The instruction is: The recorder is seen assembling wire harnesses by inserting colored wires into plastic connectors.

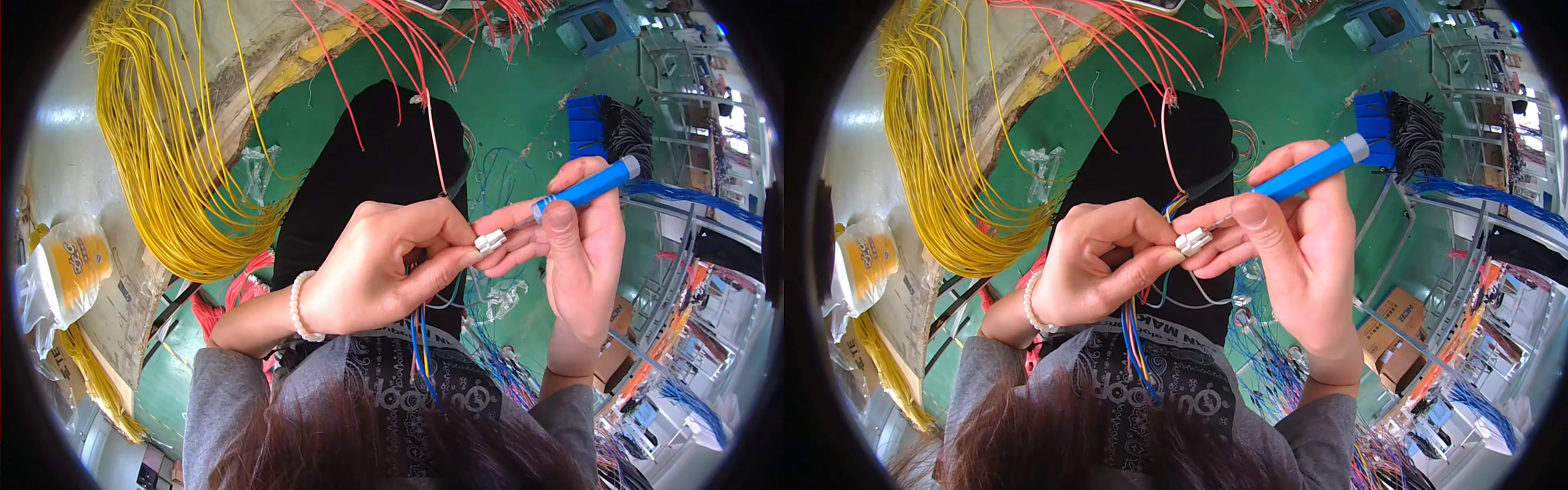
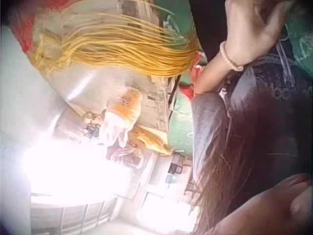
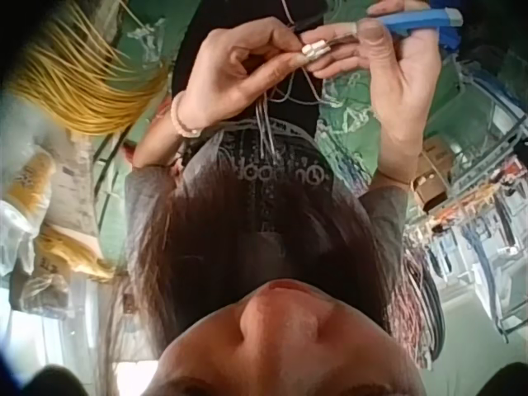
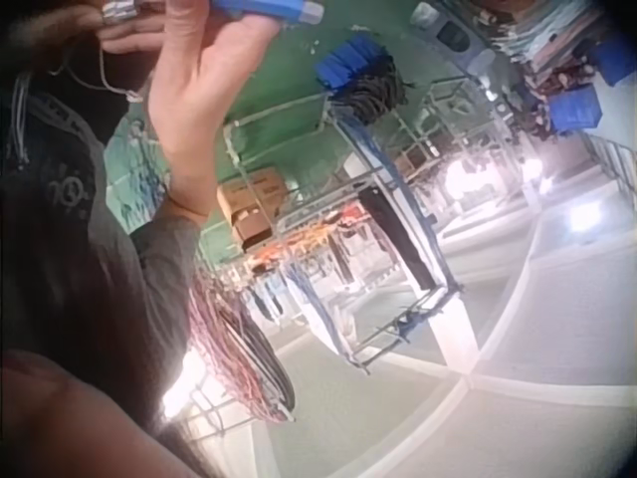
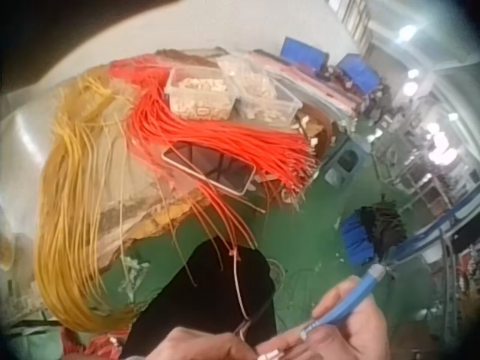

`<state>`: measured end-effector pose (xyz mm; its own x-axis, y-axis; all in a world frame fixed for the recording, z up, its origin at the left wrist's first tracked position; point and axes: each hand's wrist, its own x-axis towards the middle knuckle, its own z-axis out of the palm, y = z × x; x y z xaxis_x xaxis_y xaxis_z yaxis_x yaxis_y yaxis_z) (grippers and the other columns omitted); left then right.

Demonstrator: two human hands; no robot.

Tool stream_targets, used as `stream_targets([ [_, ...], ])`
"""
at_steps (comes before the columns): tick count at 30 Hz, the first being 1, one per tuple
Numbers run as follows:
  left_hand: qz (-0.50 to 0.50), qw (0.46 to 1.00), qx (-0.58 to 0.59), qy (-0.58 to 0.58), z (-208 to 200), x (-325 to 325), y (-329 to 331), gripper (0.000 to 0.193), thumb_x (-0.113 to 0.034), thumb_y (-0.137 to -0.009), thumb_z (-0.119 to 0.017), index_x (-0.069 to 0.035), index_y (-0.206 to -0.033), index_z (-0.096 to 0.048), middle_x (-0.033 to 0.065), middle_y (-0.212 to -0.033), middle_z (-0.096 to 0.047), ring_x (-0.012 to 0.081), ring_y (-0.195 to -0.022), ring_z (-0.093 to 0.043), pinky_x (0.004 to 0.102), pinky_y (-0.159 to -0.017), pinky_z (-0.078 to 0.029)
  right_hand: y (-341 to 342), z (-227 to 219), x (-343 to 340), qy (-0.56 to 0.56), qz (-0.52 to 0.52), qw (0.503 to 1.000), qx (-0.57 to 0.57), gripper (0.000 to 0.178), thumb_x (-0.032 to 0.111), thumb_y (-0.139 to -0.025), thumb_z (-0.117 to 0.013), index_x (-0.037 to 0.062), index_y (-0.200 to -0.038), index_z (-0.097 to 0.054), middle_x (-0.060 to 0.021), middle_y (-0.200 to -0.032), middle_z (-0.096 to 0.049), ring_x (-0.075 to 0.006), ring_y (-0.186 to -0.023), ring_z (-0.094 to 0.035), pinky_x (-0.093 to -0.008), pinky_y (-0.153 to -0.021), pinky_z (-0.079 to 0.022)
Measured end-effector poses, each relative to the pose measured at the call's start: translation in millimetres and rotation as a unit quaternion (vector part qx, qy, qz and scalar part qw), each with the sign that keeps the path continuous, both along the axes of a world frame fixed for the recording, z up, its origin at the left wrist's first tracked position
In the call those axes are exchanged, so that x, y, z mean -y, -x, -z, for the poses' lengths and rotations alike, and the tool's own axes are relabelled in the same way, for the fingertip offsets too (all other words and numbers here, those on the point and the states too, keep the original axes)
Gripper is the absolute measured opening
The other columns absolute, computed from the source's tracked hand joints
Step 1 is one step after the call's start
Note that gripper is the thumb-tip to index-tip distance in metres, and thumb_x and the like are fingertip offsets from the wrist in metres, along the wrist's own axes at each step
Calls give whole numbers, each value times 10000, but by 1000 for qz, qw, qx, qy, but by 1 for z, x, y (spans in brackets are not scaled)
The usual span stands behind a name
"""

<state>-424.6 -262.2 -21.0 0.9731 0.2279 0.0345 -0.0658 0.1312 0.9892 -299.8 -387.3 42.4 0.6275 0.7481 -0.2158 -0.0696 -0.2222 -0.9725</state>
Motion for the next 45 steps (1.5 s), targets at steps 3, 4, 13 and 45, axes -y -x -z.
stream_targets([
  [3, 8, 1000, 1, -1, 1, -2, 1, 69, -43, -870, -596, 21, -863, -572, 38, -627, -600, 45, -533, -536, 199, -476, -378, -2, 2, 0, -1, -5, 1000, -26, 282, 283, -983, -392, 38, -1056, -274, -273, -821, -631, -286, -593, -658, -311, -494, -565],
  [4, 8, 1000, 0, -1, 2, -3, 1, 69, -43, -870, -596, 21, -863, -572, 38, -627, -600, 45, -533, -536, 199, -476, -378, -2, 3, 0, -2, -8, 999, -35, 281, 288, -985, -383, 40, -1062, -274, -273, -822, -631, -289, -595, -659, -312, -492, -565],
  [13, 23, 1000, -4, 21, -4, -5, 2, 65, -31, -875, -580, 31, -864, -563, 26, -592, -569, 46, -504, -506, 203, -458, -355, -6, 3, 3, -56, -6, 993, -105, 293, 247, -959, -470, 14, -1039, -311, -286, -828, -629, -287, -625, -668, -324, -518, -577],
  [45, -9, 998, 54, -20, -6, -2, 1, 75, -36, -858, -594, 28, -855, -554, 22, -547, -559, 41, -473, -518, 188, -439, -346, 6, -4, -1, -14, 37, 999, -7, 303, 314, -980, -399, 30, -1038, -313, -236, -782, -637, -204, -497, -613, -247, -446, -505],
])
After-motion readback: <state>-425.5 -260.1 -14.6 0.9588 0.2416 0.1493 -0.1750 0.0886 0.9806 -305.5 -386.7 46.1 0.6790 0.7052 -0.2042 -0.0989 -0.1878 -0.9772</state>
